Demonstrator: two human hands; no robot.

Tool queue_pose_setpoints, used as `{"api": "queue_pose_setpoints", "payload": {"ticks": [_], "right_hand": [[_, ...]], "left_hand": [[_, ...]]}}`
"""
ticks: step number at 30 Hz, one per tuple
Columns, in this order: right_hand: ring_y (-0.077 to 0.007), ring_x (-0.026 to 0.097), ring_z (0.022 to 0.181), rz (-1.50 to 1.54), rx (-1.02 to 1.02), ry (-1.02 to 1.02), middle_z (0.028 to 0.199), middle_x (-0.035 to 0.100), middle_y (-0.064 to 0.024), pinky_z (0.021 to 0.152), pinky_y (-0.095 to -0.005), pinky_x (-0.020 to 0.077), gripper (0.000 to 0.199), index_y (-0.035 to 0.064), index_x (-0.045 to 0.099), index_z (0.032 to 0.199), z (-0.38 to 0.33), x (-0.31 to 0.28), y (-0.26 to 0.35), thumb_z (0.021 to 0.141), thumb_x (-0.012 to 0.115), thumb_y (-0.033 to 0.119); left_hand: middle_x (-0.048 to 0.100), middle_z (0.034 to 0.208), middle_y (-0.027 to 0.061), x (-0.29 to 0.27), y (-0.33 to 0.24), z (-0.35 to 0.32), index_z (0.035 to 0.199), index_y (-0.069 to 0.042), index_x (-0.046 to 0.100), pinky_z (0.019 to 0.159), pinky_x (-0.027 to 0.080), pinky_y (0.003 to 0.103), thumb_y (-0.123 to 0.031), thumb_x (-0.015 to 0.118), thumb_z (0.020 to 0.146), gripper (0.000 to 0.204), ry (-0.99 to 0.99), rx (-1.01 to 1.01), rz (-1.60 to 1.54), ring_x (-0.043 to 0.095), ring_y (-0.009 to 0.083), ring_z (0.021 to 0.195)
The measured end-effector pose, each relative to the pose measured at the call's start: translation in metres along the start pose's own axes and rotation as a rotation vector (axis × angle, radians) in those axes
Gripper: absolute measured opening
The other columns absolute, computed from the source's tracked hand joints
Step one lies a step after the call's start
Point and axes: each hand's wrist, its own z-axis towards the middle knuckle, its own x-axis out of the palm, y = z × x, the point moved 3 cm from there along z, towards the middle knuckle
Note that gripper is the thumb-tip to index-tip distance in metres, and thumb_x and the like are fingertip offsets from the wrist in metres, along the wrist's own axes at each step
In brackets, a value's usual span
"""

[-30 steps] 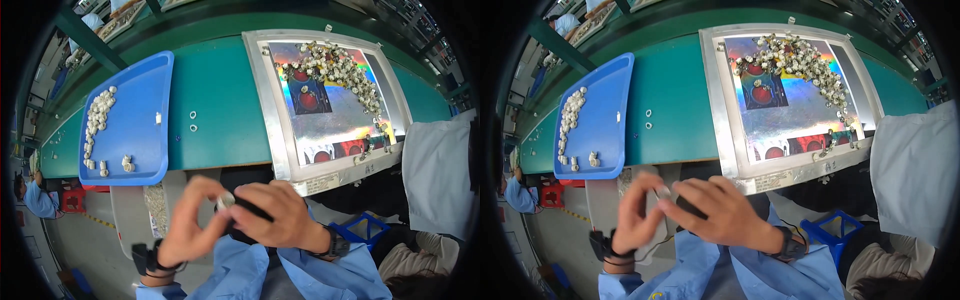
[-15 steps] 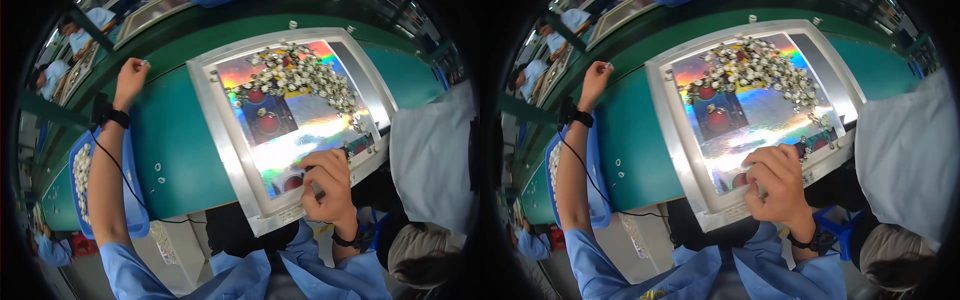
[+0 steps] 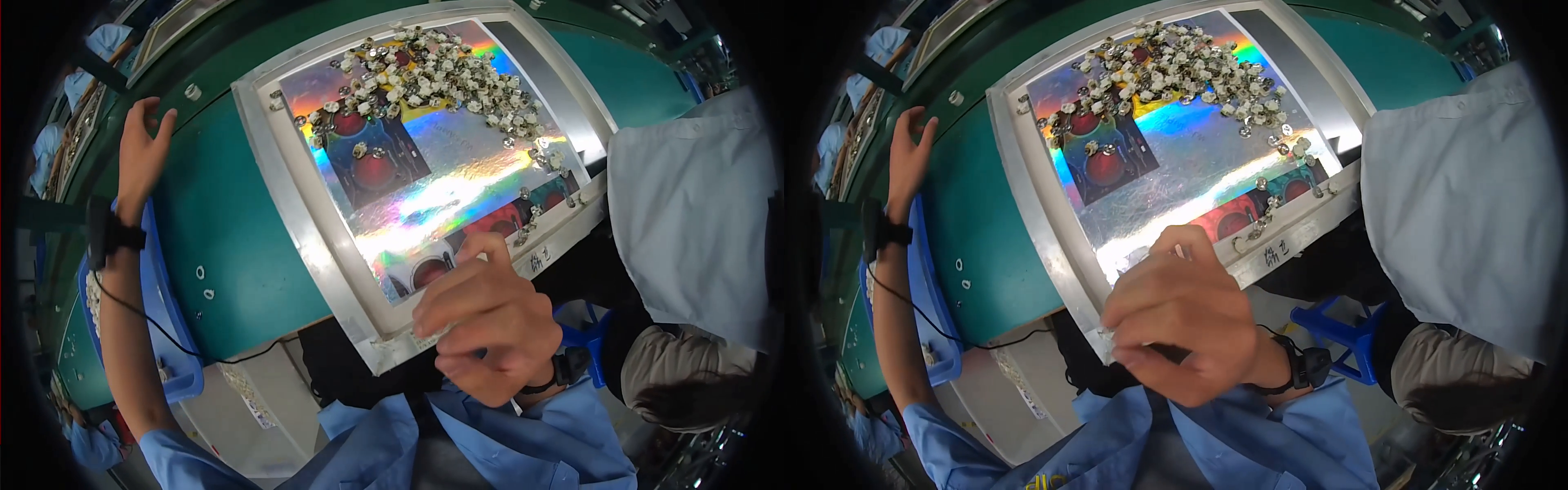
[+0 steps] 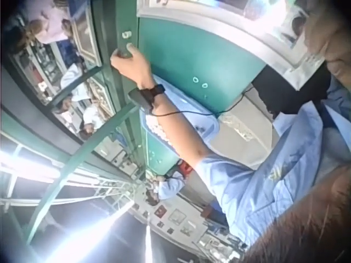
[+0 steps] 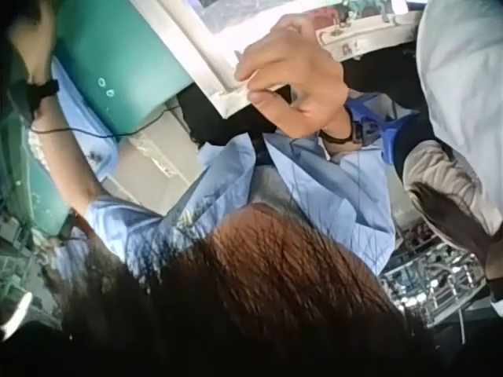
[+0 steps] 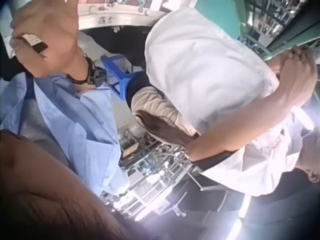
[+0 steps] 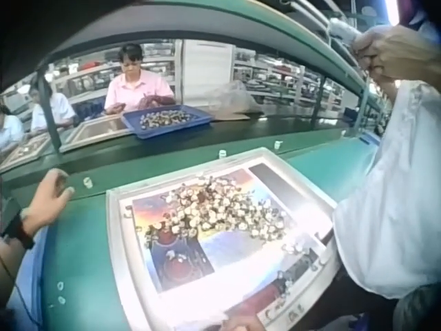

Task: The person picks up a white plastic housing and a metal component by hand, fits the metal component into the housing, and places the assembled unit into a blue tray.

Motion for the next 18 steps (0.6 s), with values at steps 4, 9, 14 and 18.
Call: {"api": "queue_pose_setpoints", "payload": {"ticks": [4, 9, 14, 18], "right_hand": [[-0.0231, 0.071, 0.073, 0.122, -0.056, -0.002, 0.085, 0.074, -0.0089, 0.086, -0.0459, 0.0373, 0.015, 0.0095, 0.064, 0.089, -0.007, 0.013, 0.011, 0.079, 0.075, 0.008], [-0.0217, 0.070, 0.073, 0.135, -0.130, 0.049, 0.085, 0.073, -0.0070, 0.086, -0.0445, 0.0378, 0.015, 0.0095, 0.065, 0.088, -0.009, 0.026, 0.021, 0.077, 0.075, 0.007], [-0.0246, 0.068, 0.083, -0.146, -0.178, 0.169, 0.092, 0.071, -0.0085, 0.082, -0.0411, 0.0412, 0.019, 0.0060, 0.066, 0.086, -0.003, 0.029, 0.013, 0.070, 0.070, -0.004], [-0.0284, 0.063, 0.092, -0.413, 0.136, 0.144, 0.100, 0.068, -0.0140, 0.084, -0.0375, 0.0468, 0.015, -0.0005, 0.062, 0.089, -0.004, 0.011, -0.026, 0.075, 0.061, -0.006]], "left_hand": [[0.068, 0.099, 0.0153, -0.048, -0.031, -0.055, 0.121, 0.001, 0.060, 0.089, 0.050, 0.038, -0.022, 0.067, 0.096, 0.035, 0.079, 0.082, 0.038, 0.065, 0.0290, 0.095], [0.068, 0.097, 0.0134, -0.106, -0.033, -0.121, 0.118, 0.002, 0.061, 0.088, 0.050, 0.036, -0.018, 0.067, 0.096, 0.030, 0.134, 0.021, 0.097, 0.064, 0.0266, 0.092], [0.069, 0.097, 0.0133, -0.162, 0.003, -0.189, 0.115, 0.002, 0.062, 0.083, 0.050, 0.035, -0.017, 0.068, 0.096, 0.027, 0.128, -0.208, 0.141, 0.065, 0.0230, 0.090], [0.069, 0.096, 0.0125, -0.190, 0.052, -0.239, 0.114, 0.002, 0.063, 0.079, 0.051, 0.034, -0.017, 0.067, 0.096, 0.026, 0.074, -0.342, 0.172, 0.065, 0.0213, 0.089]]}}
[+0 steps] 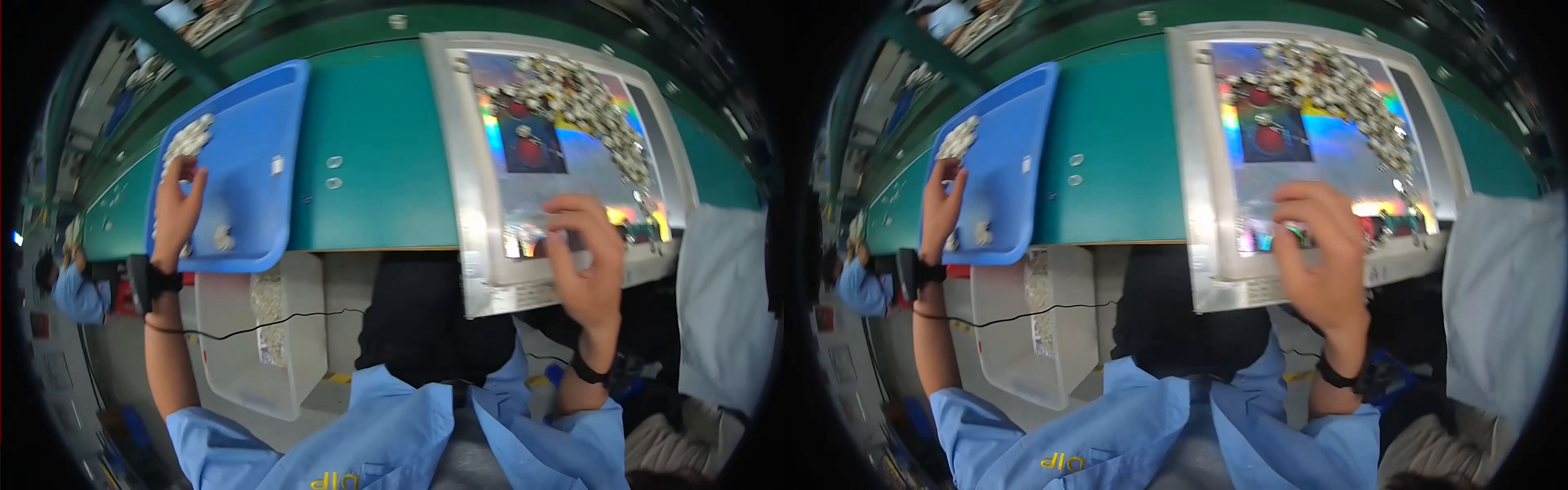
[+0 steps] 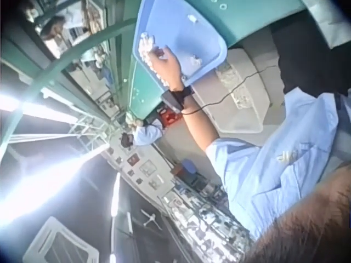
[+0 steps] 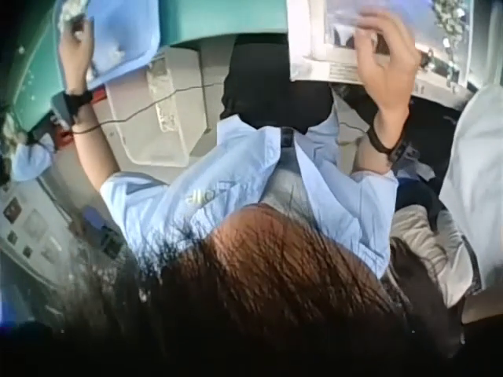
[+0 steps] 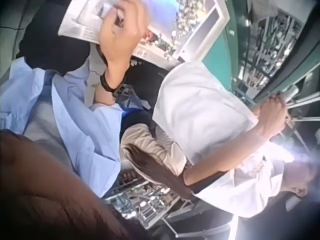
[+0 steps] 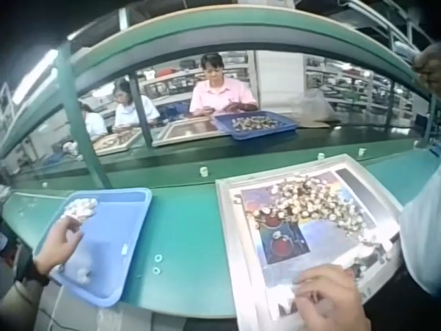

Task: The person picks up a white plastic housing and a metal component by hand, fits the metal component into the housing, and places the assembled unit into a blue tray.

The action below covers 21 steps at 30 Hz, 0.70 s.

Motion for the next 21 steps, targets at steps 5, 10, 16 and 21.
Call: {"api": "queue_pose_setpoints", "payload": {"ticks": [5, 10, 16, 21], "right_hand": [[-0.0288, 0.062, 0.092, -0.036, -0.052, 0.107, 0.094, 0.066, -0.0125, 0.086, -0.0366, 0.0459, 0.011, -0.0003, 0.059, 0.085, 0.024, -0.013, -0.012, 0.074, 0.058, -0.003], [-0.0241, 0.060, 0.089, -0.162, -0.059, 0.165, 0.089, 0.062, -0.0120, 0.086, -0.0341, 0.0464, 0.012, -0.0019, 0.055, 0.087, 0.057, -0.012, -0.030, 0.076, 0.052, -0.001], [-0.0273, 0.061, 0.089, -0.201, -0.011, 0.248, 0.088, 0.063, -0.0126, 0.089, -0.0345, 0.0463, 0.012, -0.0018, 0.056, 0.090, 0.083, -0.005, -0.052, 0.078, 0.055, 0.000], [-0.0328, 0.063, 0.099, -0.397, -0.115, 0.179, 0.101, 0.065, -0.0147, 0.094, -0.0385, 0.0477, 0.016, -0.0006, 0.064, 0.099, 0.088, 0.005, -0.051, 0.083, 0.062, 0.004]], "left_hand": [[0.069, 0.095, 0.0116, -0.008, 0.045, -0.034, 0.112, 0.001, 0.063, 0.076, 0.051, 0.033, -0.016, 0.067, 0.096, 0.024, -0.024, -0.147, -0.053, 0.065, 0.0203, 0.090], [0.069, 0.094, 0.0116, -0.006, 0.021, -0.040, 0.110, 0.002, 0.063, 0.075, 0.051, 0.034, -0.016, 0.066, 0.096, 0.023, -0.045, -0.077, -0.079, 0.065, 0.0202, 0.089], [0.069, 0.093, 0.0126, -0.003, -0.044, -0.040, 0.111, 0.002, 0.063, 0.074, 0.052, 0.036, -0.019, 0.068, 0.094, 0.027, 0.105, -0.020, -0.269, 0.067, 0.0240, 0.089], [0.069, 0.094, 0.0165, 0.022, -0.091, -0.028, 0.110, 0.000, 0.064, 0.074, 0.053, 0.041, -0.020, 0.070, 0.090, 0.029, 0.106, 0.140, -0.147, 0.068, 0.0320, 0.089]]}}
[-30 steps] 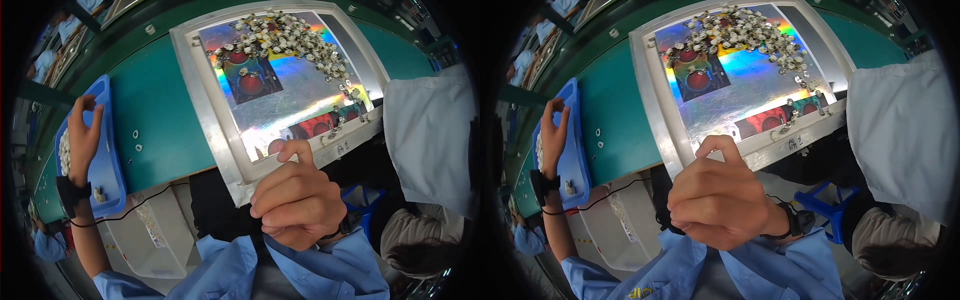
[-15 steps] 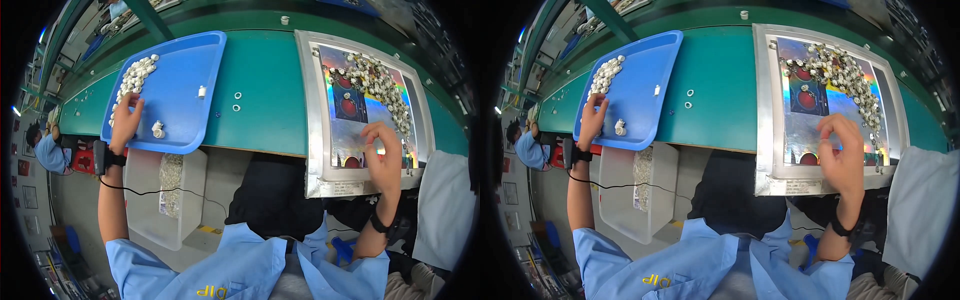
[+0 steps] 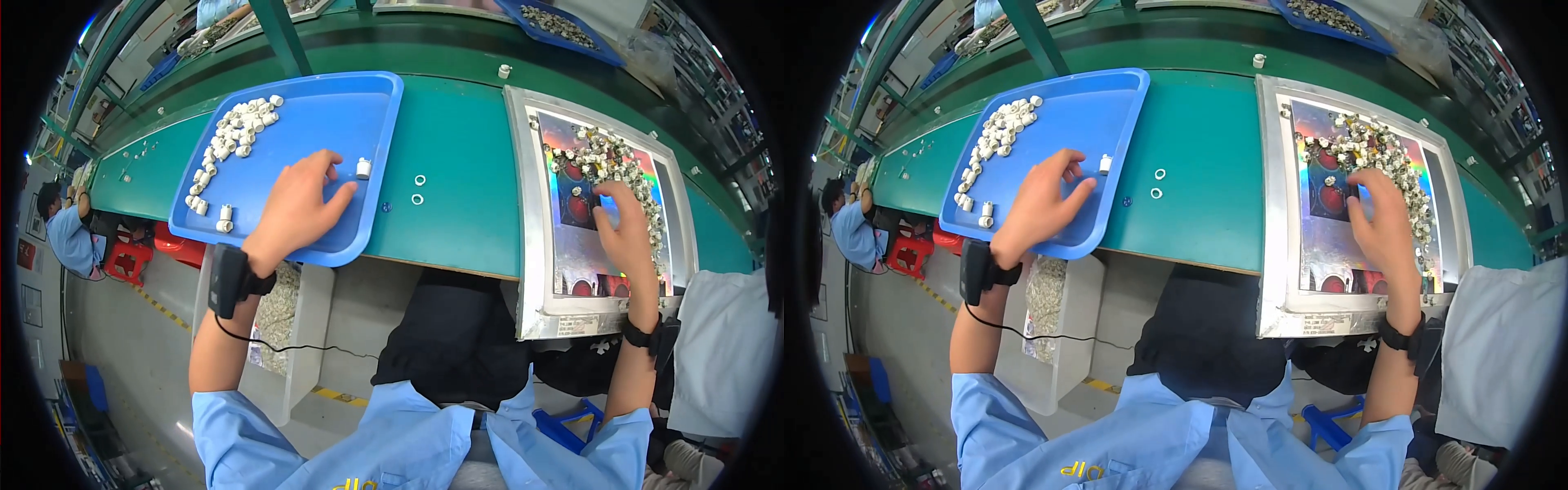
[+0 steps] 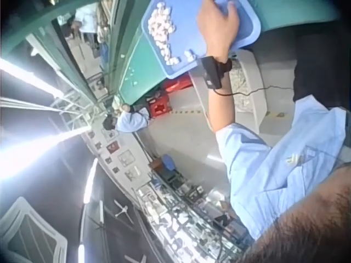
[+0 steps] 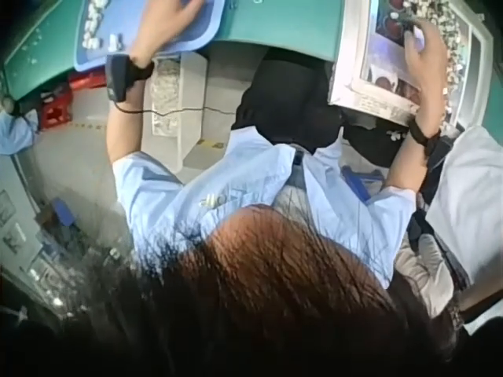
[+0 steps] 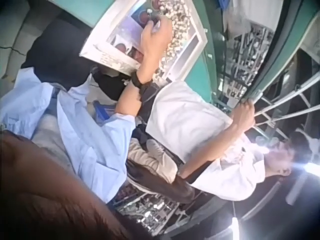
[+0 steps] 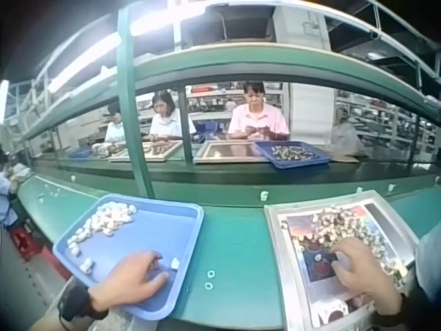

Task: The person picks up a white plastic housing and a metal component by hand, fits the metal component into the housing, and places the assembled unit into a blue tray.

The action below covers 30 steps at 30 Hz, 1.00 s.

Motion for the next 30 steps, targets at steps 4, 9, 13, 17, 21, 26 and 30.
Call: {"api": "queue_pose_setpoints", "payload": {"ticks": [4, 9, 13, 17, 21, 26, 30], "right_hand": [[-0.0360, 0.062, 0.107, -0.124, -0.038, -0.038, 0.112, 0.065, -0.0149, 0.096, -0.0421, 0.0483, 0.021, 0.0010, 0.069, 0.106, -0.004, 0.004, 0.003, 0.086, 0.066, 0.008], [-0.0339, 0.062, 0.102, -0.120, -0.061, 0.063, 0.105, 0.065, -0.0129, 0.089, -0.0426, 0.0499, 0.021, 0.0035, 0.070, 0.106, 0.005, 0.013, 0.001, 0.087, 0.068, 0.012], [-0.0317, 0.063, 0.097, -0.052, 0.030, 0.080, 0.097, 0.063, -0.0118, 0.083, -0.0410, 0.0504, 0.019, 0.0034, 0.069, 0.104, 0.001, 0.009, -0.004, 0.087, 0.069, 0.013], [-0.0305, 0.064, 0.092, -0.053, 0.024, 0.008, 0.093, 0.062, -0.0110, 0.080, -0.0389, 0.0504, 0.016, 0.0036, 0.068, 0.101, 0.007, 0.009, 0.009, 0.088, 0.069, 0.013], [-0.0287, 0.064, 0.087, -0.058, 0.032, 0.097, 0.089, 0.062, -0.0101, 0.078, -0.0385, 0.0502, 0.014, 0.0041, 0.067, 0.100, 0.020, 0.022, 0.001, 0.088, 0.069, 0.012], [-0.0279, 0.064, 0.080, 0.265, -0.012, 0.100, 0.086, 0.064, -0.0098, 0.075, -0.0388, 0.0489, 0.015, 0.0036, 0.068, 0.100, 0.003, 0.007, 0.030, 0.087, 0.071, 0.009], [-0.0240, 0.063, 0.072, 0.436, -0.397, -0.147, 0.085, 0.068, -0.0086, 0.071, -0.0375, 0.0439, 0.019, 0.0011, 0.066, 0.093, -0.028, -0.028, 0.099, 0.083, 0.078, 0.012]], "left_hand": [[0.068, 0.094, 0.0177, 0.021, 0.000, 0.020, 0.110, 0.000, 0.064, 0.075, 0.053, 0.044, -0.019, 0.071, 0.087, 0.030, 0.026, -0.051, -0.061, 0.067, 0.0351, 0.088], [0.067, 0.095, 0.0170, 0.031, 0.014, 0.025, 0.112, 0.000, 0.064, 0.077, 0.053, 0.044, -0.010, 0.070, 0.085, 0.029, 0.035, 0.068, -0.134, 0.066, 0.0348, 0.084], [0.065, 0.095, 0.0159, 0.028, 0.000, 0.034, 0.115, 0.000, 0.063, 0.078, 0.052, 0.041, -0.002, 0.065, 0.084, 0.031, 0.067, 0.088, -0.045, 0.064, 0.0301, 0.084], [0.063, 0.093, 0.0156, 0.030, 0.004, 0.034, 0.114, 0.000, 0.063, 0.078, 0.051, 0.040, 0.000, 0.064, 0.084, 0.030, 0.082, 0.073, -0.077, 0.063, 0.0300, 0.081], [0.059, 0.088, 0.0126, 0.029, 0.003, 0.029, 0.111, 0.001, 0.060, 0.076, 0.049, 0.035, 0.003, 0.060, 0.084, 0.027, 0.024, 0.004, -0.182, 0.060, 0.0234, 0.078], [0.054, 0.079, 0.0059, 0.008, -0.028, -0.008, 0.101, -0.001, 0.057, 0.070, 0.042, 0.029, -0.005, 0.057, 0.085, 0.016, -0.006, -0.275, -0.726, 0.052, 0.0159, 0.073], [0.052, 0.086, 0.0037, 0.020, -0.092, -0.053, 0.097, -0.002, 0.057, 0.068, 0.036, 0.026, -0.007, 0.054, 0.088, 0.011, 0.171, -0.210, -1.052, 0.046, 0.0112, 0.077]]}}
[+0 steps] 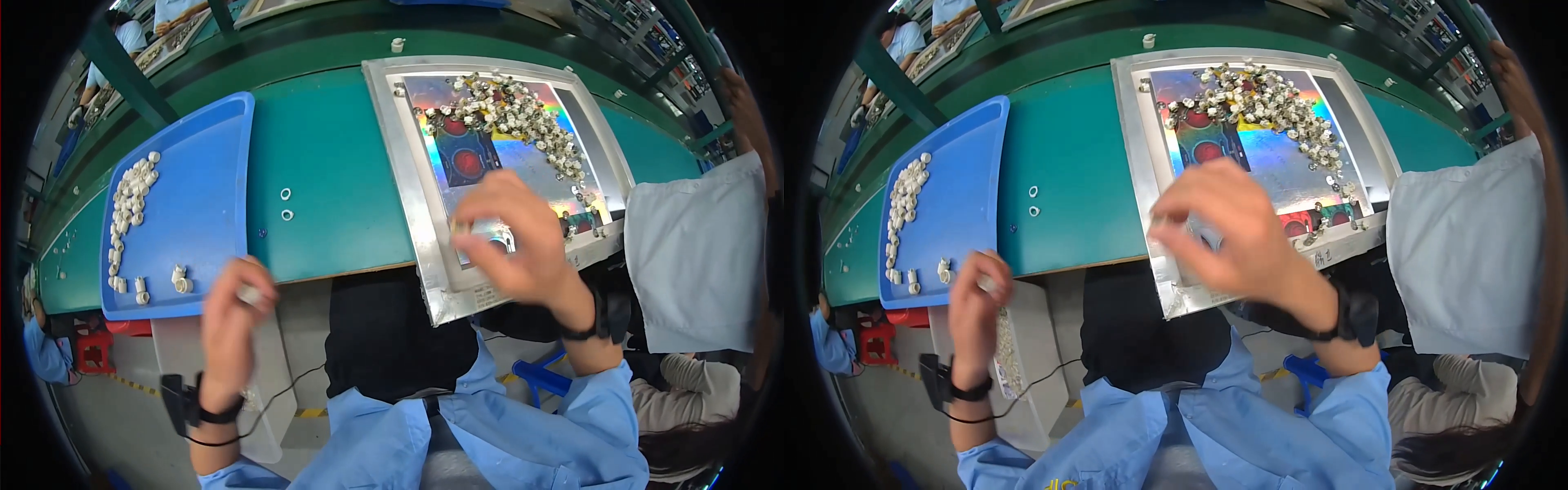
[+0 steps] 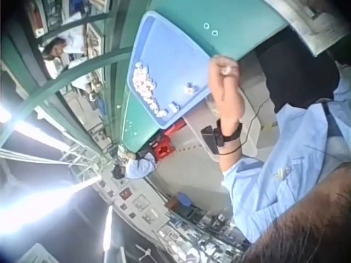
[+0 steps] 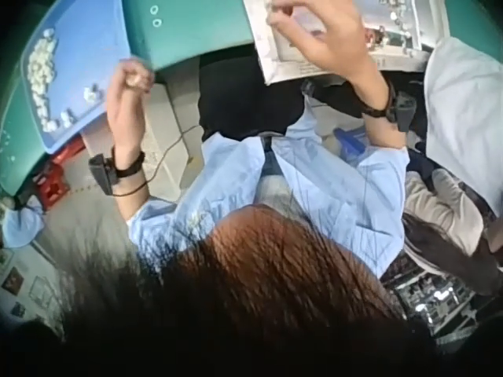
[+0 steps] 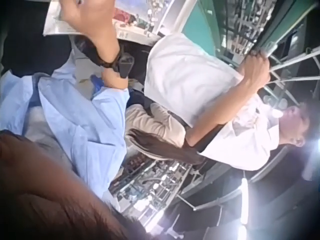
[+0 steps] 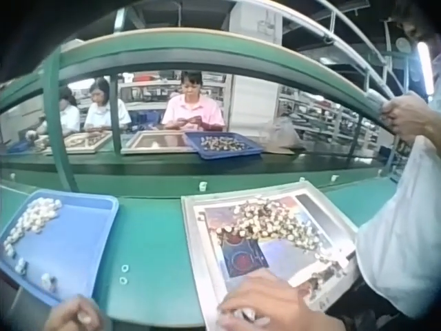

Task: The person picks up a white plastic housing and a metal component by hand, fits the metal component into the housing, and places the assembled unit into a blue tray.

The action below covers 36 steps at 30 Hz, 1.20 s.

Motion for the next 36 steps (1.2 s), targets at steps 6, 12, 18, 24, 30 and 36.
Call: {"api": "queue_pose_setpoints", "payload": {"ticks": [6, 12, 18, 24, 30, 36], "right_hand": [[-0.0208, 0.063, 0.066, 0.253, -0.014, 0.024, 0.076, 0.068, -0.0035, 0.072, -0.0374, 0.0410, 0.028, 0.0051, 0.066, 0.092, -0.008, 0.031, 0.056, 0.081, 0.085, 0.023], [-0.0195, 0.062, 0.063, 0.400, 0.018, 0.003, 0.074, 0.066, -0.0020, 0.071, -0.0375, 0.0393, 0.029, 0.0067, 0.066, 0.091, -0.013, 0.036, 0.063, 0.081, 0.086, 0.025], [-0.0188, 0.057, 0.065, 0.507, 0.130, 0.047, 0.074, 0.061, -0.0007, 0.075, -0.0362, 0.0384, 0.023, 0.0092, 0.064, 0.084, -0.015, 0.038, 0.059, 0.080, 0.083, 0.021], [-0.0192, 0.060, 0.062, 0.562, 0.096, 0.066, 0.072, 0.065, -0.0017, 0.069, -0.0377, 0.0376, 0.025, 0.0075, 0.066, 0.089, -0.020, 0.041, 0.050, 0.079, 0.085, 0.019], [-0.0196, 0.059, 0.061, 0.649, 0.108, 0.079, 0.072, 0.065, -0.0022, 0.069, -0.0373, 0.0376, 0.025, 0.0067, 0.066, 0.088, -0.022, 0.042, 0.046, 0.077, 0.085, 0.017], [-0.0200, 0.058, 0.061, 0.729, 0.129, 0.099, 0.073, 0.064, -0.0025, 0.069, -0.0369, 0.0378, 0.025, 0.0060, 0.066, 0.088, -0.023, 0.044, 0.043, 0.076, 0.085, 0.017]], "left_hand": [[0.059, 0.094, 0.0117, 0.100, -0.030, -0.018, 0.101, 0.001, 0.057, 0.070, 0.039, 0.027, -0.001, 0.067, 0.085, 0.019, 0.133, 0.206, -0.201, 0.050, 0.0144, 0.080], [0.058, 0.094, 0.0124, 0.121, -0.017, -0.025, 0.104, 0.001, 0.054, 0.071, 0.040, 0.029, -0.006, 0.069, 0.089, 0.022, 0.103, 0.166, -0.684, 0.050, 0.0158, 0.081], [0.058, 0.093, 0.0122, 0.122, -0.015, -0.024, 0.102, 0.000, 0.054, 0.073, 0.041, 0.030, -0.008, 0.069, 0.090, 0.021, 0.141, 0.137, -0.710, 0.050, 0.0164, 0.081], [0.058, 0.092, 0.0118, 0.127, -0.013, -0.025, 0.100, -0.001, 0.054, 0.073, 0.041, 0.030, -0.007, 0.069, 0.090, 0.019, 0.120, 0.074, -0.722, 0.050, 0.0165, 0.081], [0.057, 0.091, 0.0113, 0.129, -0.015, -0.024, 0.099, -0.001, 0.054, 0.073, 0.041, 0.030, -0.006, 0.070, 0.089, 0.020, 0.137, 0.060, -0.732, 0.050, 0.0164, 0.081], [0.057, 0.091, 0.0110, 0.133, -0.015, -0.027, 0.098, -0.001, 0.054, 0.074, 0.041, 0.030, -0.005, 0.070, 0.088, 0.020, 0.112, 0.025, -0.761, 0.050, 0.0165, 0.081]]}}
